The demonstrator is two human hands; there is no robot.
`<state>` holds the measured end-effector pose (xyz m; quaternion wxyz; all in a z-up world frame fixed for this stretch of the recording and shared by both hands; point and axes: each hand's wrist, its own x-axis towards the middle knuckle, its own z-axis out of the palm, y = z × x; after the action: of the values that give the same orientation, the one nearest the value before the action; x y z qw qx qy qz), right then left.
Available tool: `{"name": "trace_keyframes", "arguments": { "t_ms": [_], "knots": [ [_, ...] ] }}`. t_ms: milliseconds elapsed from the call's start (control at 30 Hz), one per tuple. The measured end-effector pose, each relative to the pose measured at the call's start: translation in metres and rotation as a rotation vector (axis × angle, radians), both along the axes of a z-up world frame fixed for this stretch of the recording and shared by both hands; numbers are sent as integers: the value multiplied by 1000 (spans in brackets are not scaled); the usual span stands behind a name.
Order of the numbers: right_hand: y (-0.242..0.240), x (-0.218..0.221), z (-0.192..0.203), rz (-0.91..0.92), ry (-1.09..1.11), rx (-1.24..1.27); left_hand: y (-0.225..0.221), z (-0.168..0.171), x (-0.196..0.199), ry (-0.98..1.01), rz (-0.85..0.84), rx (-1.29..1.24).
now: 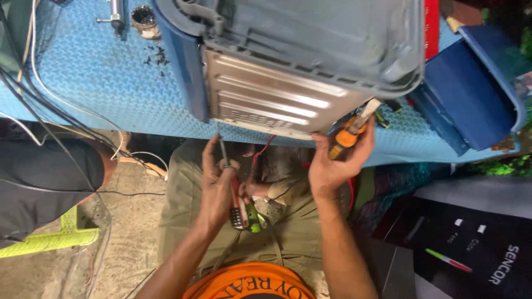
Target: Disassembling a kitchen appliance to disconnect internal wiring using a screwdriver and pliers.
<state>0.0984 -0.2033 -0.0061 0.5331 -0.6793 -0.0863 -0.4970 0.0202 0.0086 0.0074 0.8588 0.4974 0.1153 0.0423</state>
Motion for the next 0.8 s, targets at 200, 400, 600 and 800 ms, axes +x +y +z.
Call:
{"name": "trace_keyframes", "arguments": {
  "t_ms": [200, 400, 600, 800],
  "knots": [
    [-14, 8, 23, 66, -59, -42, -24, -6, -2, 14, 13, -73],
    [-23, -34, 11, -65, 22, -204, -30, -33, 6, 6, 94, -201],
    [-26, -65, 0, -80, 71, -563, -34, -81, 10, 111, 58, -547],
    [4, -59, 28, 336, 199, -745, -30, -67, 6, 86, -51, -726]
  ]
}}
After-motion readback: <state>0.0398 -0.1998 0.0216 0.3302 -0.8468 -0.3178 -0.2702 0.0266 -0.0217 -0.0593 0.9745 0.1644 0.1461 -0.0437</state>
